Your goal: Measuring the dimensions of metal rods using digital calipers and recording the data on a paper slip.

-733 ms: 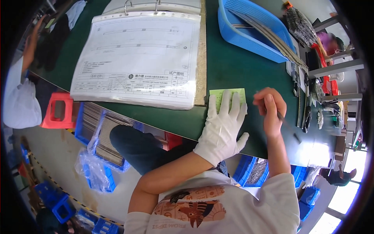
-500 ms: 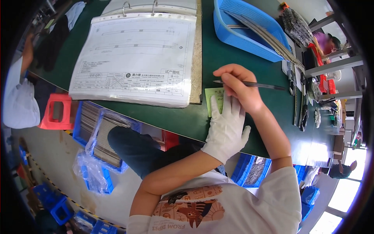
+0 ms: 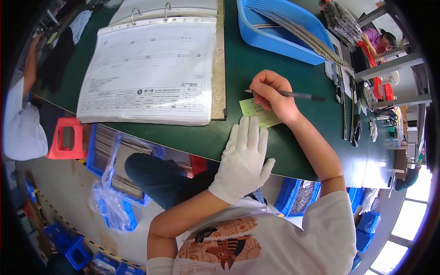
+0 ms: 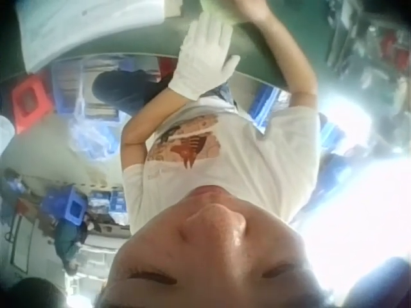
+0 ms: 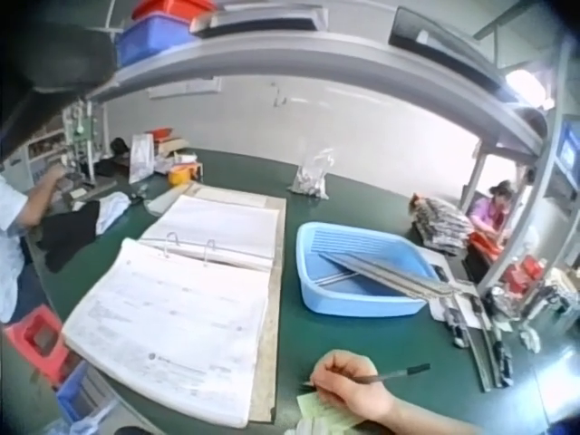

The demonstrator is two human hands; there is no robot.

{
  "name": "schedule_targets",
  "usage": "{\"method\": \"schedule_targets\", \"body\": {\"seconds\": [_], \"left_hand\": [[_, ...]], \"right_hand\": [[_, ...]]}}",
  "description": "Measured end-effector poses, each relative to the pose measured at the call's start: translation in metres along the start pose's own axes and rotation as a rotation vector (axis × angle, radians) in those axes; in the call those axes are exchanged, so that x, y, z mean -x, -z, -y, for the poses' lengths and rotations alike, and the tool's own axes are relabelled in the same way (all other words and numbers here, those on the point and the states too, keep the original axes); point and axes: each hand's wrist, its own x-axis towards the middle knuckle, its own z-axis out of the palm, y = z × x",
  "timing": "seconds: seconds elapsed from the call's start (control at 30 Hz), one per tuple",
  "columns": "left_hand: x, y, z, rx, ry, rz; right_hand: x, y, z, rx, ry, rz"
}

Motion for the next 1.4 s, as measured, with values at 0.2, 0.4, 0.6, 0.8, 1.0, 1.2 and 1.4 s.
{"method": "schedule_targets", "body": {"seconds": [0.2, 0.4, 0.6, 0.8, 1.0, 1.2, 1.4], "left_hand": [[-0.013, 0.001, 0.004, 0.141, 0.08, 0.1], [-0.011, -0.003, 0.006, 0.007, 0.002, -0.04], [-0.037, -0.015, -0.01, -0.048, 0.04, -0.039], [-0.039, -0.026, -0.02, -0.089, 0.076, 0.011], [-0.04, -0.023, -0.015, -0.028, 0.056, -0.011], [-0.042, -0.016, -0.013, -0.051, 0.075, 0.015], [-0.045, -0.016, -0.013, -0.096, 0.062, 0.102]], "right_hand": [[0.006, -0.014, 0.007, 0.078, -0.102, 0.01], [0.007, 0.011, -0.015, 0.11, 0.156, -0.037], [0.01, 0.016, -0.017, 0.017, 0.154, -0.157], [0.013, 0.01, -0.014, -0.085, 0.146, -0.282], [0.016, 0.028, -0.014, -0.075, 0.188, -0.281], [0.028, 0.065, -0.024, 0.089, 0.255, -0.178], [0.018, 0.058, -0.026, 0.15, 0.288, -0.113]]}}
